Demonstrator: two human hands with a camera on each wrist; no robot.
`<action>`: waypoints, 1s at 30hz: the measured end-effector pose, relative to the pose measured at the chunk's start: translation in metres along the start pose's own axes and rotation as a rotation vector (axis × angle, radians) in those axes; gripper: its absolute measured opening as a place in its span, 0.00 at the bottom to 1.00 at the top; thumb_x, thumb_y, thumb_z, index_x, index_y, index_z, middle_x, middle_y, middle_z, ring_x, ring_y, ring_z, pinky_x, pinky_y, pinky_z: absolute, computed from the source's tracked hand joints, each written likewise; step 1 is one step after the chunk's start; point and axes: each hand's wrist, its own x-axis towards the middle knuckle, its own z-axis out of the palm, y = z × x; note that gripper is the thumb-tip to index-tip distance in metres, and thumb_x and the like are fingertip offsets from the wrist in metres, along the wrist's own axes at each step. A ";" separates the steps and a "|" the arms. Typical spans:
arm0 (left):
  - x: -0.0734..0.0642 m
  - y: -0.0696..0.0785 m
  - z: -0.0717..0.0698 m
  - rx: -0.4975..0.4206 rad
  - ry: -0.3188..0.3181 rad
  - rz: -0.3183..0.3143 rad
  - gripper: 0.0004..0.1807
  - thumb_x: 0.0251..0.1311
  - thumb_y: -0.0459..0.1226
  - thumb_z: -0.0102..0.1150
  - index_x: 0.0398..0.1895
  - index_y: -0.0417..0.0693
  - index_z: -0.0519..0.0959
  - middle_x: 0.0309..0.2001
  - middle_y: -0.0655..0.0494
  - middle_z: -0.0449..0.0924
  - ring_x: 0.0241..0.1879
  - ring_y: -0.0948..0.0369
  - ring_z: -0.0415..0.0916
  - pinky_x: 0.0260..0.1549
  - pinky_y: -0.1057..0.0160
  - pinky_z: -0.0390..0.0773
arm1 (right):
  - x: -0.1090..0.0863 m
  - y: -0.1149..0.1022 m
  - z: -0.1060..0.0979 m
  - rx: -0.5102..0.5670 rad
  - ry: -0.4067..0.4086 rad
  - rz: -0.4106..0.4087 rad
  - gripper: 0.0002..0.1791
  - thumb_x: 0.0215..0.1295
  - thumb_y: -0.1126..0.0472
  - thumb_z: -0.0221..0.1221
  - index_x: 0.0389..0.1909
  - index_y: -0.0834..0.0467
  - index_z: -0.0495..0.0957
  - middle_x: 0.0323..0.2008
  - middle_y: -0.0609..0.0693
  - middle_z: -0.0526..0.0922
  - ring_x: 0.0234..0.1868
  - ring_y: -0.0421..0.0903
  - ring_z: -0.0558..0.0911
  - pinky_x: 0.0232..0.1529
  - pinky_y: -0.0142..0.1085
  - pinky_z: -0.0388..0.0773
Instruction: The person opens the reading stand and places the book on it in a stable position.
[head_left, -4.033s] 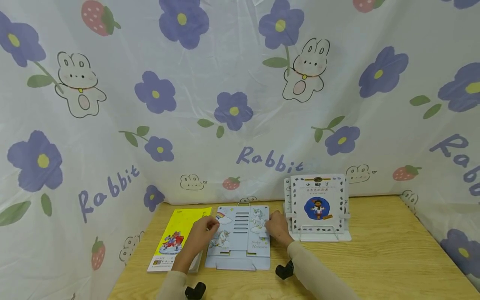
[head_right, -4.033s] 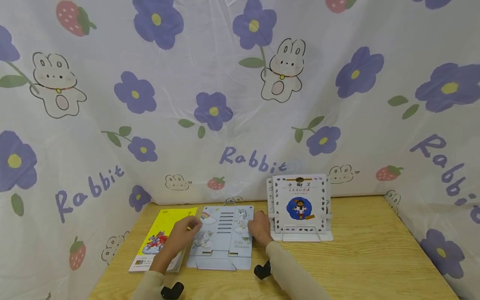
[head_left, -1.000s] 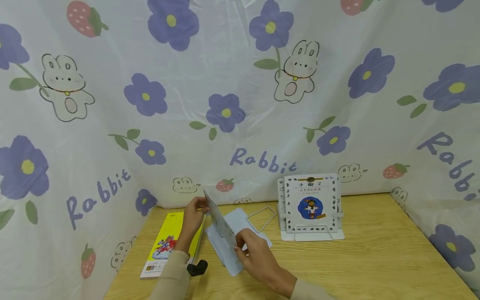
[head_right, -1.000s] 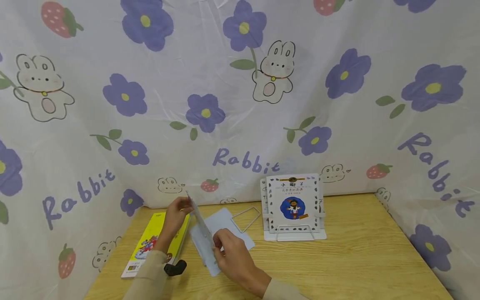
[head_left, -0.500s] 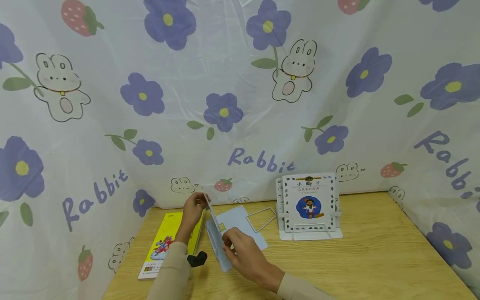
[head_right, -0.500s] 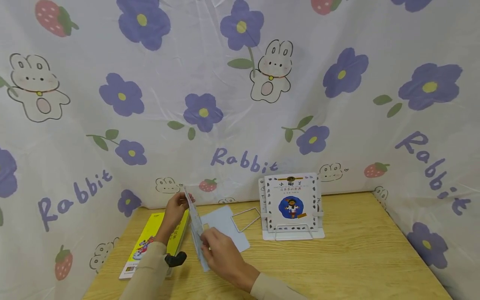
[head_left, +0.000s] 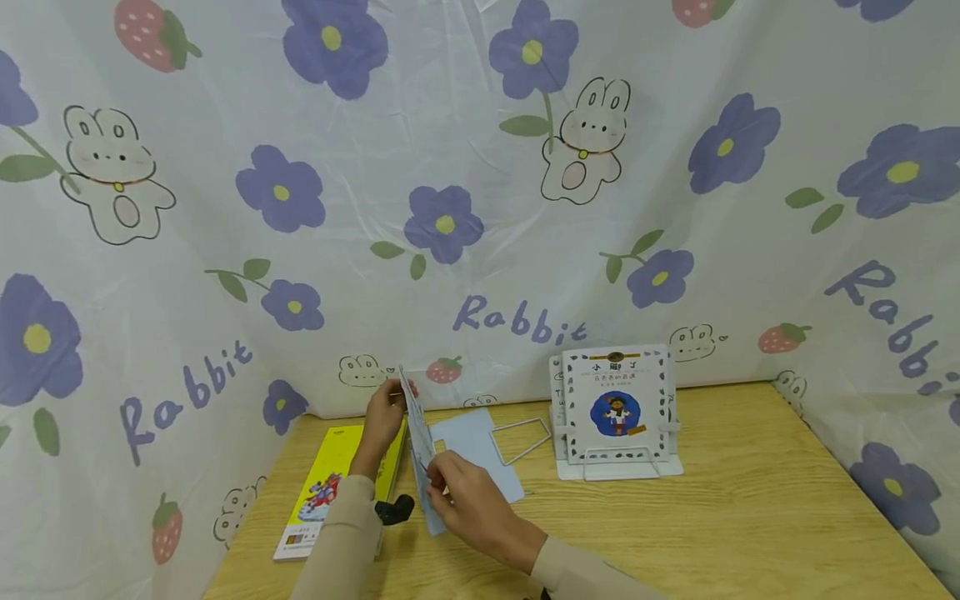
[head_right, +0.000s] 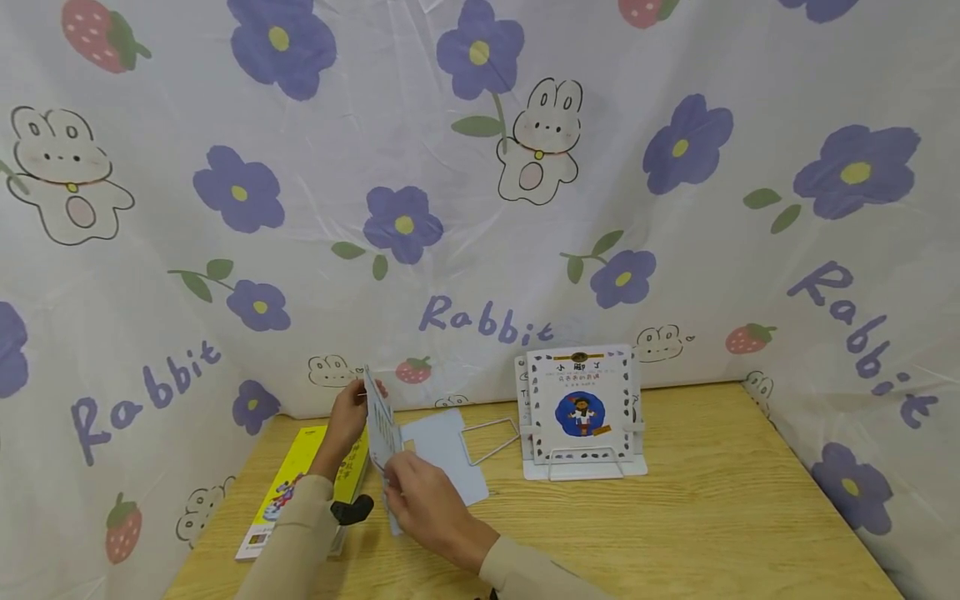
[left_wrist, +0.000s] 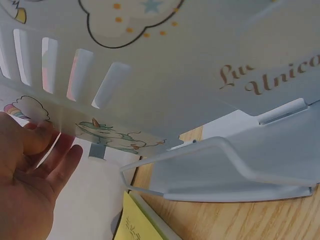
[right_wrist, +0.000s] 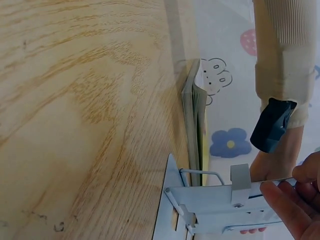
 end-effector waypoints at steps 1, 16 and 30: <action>-0.001 0.000 0.000 0.003 -0.002 -0.004 0.16 0.79 0.28 0.50 0.65 0.33 0.76 0.61 0.34 0.80 0.60 0.45 0.79 0.57 0.55 0.83 | 0.001 0.000 0.000 0.002 0.001 0.003 0.12 0.69 0.69 0.69 0.45 0.58 0.76 0.38 0.45 0.79 0.36 0.34 0.81 0.36 0.14 0.74; -0.029 0.007 -0.013 -0.046 0.021 -0.006 0.18 0.83 0.37 0.50 0.69 0.40 0.75 0.67 0.39 0.77 0.65 0.45 0.79 0.66 0.54 0.82 | 0.003 0.000 0.002 0.040 -0.033 0.086 0.09 0.73 0.66 0.67 0.46 0.57 0.76 0.39 0.45 0.81 0.38 0.33 0.83 0.38 0.18 0.80; -0.124 0.045 -0.023 -0.187 0.053 0.146 0.21 0.81 0.39 0.56 0.70 0.38 0.73 0.65 0.42 0.77 0.62 0.66 0.75 0.57 0.75 0.79 | 0.004 0.003 0.007 0.091 -0.032 0.140 0.10 0.72 0.67 0.67 0.47 0.58 0.77 0.39 0.48 0.83 0.37 0.33 0.84 0.37 0.22 0.84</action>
